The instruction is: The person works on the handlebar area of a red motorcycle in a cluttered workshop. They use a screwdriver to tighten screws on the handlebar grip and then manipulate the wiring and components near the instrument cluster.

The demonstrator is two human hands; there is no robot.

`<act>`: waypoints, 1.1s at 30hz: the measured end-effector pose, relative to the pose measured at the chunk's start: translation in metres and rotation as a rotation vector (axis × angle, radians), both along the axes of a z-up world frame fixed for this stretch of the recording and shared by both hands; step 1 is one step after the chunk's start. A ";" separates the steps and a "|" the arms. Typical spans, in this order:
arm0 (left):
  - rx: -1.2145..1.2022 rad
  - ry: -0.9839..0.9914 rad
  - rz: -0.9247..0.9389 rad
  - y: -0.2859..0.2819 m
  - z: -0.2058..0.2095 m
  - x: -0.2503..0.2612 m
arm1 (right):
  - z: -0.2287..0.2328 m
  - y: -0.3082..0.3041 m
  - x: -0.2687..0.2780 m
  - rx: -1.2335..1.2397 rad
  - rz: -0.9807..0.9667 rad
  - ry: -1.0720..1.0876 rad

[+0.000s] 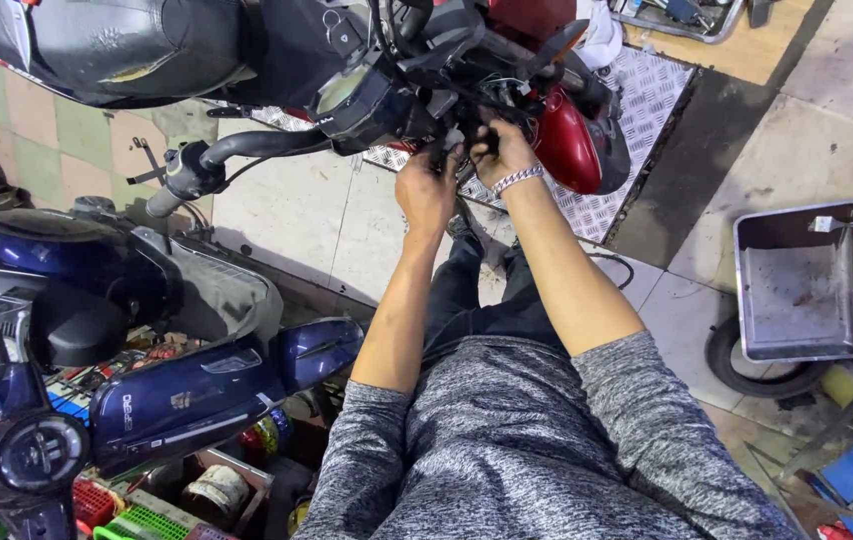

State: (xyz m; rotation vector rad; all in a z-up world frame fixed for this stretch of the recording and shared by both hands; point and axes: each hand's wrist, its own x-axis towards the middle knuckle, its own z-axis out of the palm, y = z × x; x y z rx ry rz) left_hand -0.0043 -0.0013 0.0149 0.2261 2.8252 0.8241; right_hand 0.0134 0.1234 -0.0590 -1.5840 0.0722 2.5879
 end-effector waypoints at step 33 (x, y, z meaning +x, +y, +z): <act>-0.175 -0.112 -0.118 0.015 0.032 -0.020 | -0.028 -0.027 0.014 1.040 0.349 -0.051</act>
